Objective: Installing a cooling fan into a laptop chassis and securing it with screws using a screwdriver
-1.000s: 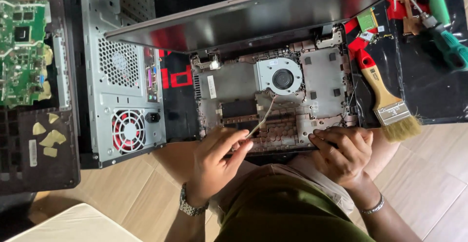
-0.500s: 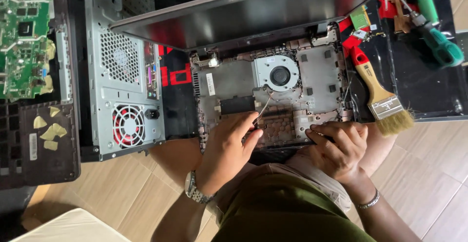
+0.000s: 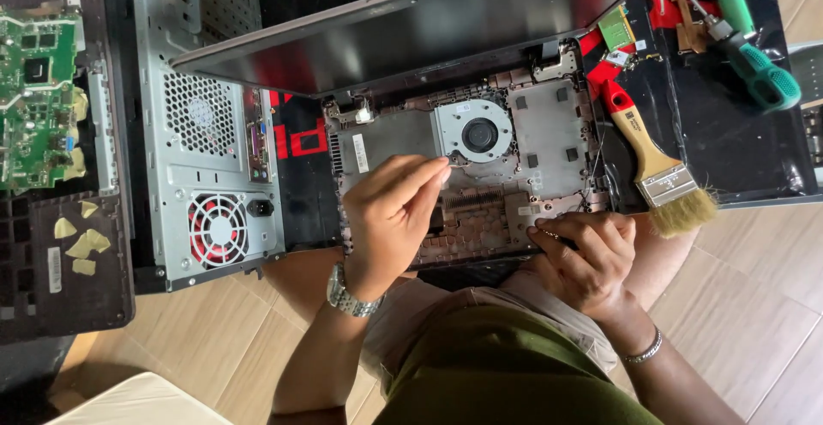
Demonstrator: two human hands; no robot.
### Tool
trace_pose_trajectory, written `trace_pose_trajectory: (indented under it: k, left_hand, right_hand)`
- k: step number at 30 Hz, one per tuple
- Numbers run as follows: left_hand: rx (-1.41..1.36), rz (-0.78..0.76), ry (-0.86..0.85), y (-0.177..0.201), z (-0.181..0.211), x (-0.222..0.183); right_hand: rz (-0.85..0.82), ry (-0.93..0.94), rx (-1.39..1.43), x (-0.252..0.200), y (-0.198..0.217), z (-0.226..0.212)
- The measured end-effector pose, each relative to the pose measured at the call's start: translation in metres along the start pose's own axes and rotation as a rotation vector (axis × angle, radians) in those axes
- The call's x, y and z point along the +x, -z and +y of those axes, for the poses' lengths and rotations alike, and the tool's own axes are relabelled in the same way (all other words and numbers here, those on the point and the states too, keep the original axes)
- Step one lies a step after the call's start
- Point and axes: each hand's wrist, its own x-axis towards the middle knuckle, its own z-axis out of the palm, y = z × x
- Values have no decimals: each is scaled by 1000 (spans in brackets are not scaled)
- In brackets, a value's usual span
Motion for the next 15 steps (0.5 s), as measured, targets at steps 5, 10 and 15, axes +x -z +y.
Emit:
trace_pose_trajectory:
  k: [5, 10, 15]
  left_hand:
    - [48, 103, -17, -5, -16, 0]
    - [67, 140, -25, -8, -20, 2]
    - [170, 214, -63, -11, -24, -2]
  right_hand:
    - [-26, -15, -8, -3, 1, 1]
    - [-35, -8, 8, 5, 4, -1]
    - [-40, -11, 10, 10, 6, -4]
